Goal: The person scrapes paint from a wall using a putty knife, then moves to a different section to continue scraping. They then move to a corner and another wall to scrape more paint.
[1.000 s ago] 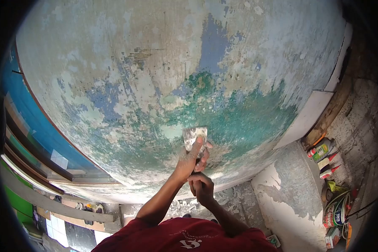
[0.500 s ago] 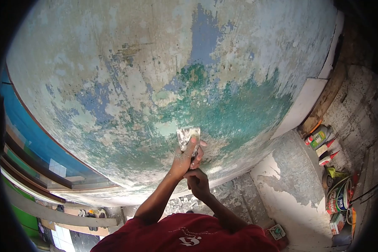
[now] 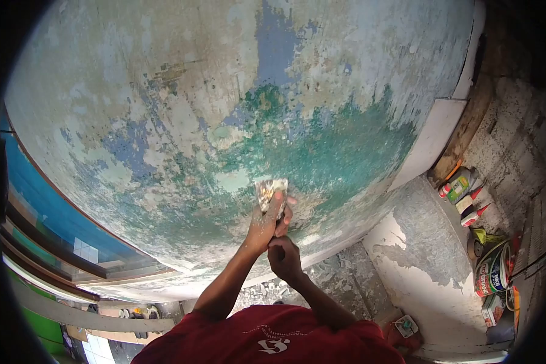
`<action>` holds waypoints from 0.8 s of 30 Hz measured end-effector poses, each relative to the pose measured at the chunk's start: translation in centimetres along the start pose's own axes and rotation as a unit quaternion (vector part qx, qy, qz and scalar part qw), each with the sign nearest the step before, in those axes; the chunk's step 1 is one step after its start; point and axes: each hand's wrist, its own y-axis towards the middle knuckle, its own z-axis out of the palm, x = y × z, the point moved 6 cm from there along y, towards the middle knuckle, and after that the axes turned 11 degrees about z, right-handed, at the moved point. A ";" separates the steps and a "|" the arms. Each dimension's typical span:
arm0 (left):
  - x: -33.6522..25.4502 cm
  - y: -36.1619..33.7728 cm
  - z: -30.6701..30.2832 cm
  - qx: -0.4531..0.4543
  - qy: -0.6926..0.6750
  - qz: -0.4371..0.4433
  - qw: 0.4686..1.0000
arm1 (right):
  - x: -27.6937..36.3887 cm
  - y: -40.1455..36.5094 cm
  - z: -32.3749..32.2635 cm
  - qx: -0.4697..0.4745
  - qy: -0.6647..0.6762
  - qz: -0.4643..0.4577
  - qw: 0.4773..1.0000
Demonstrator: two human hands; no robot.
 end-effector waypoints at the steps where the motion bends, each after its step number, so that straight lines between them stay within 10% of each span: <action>1: 0.8 -0.3 -0.2 -0.004 0.004 0.001 1.000 | -0.9 -0.7 0.0 0.003 -0.017 -0.019 1.000; 24: -0.6 0.2 1.0 -0.022 0.001 0.002 1.000 | 2.8 1.1 -1.1 0.043 -0.039 -0.014 0.998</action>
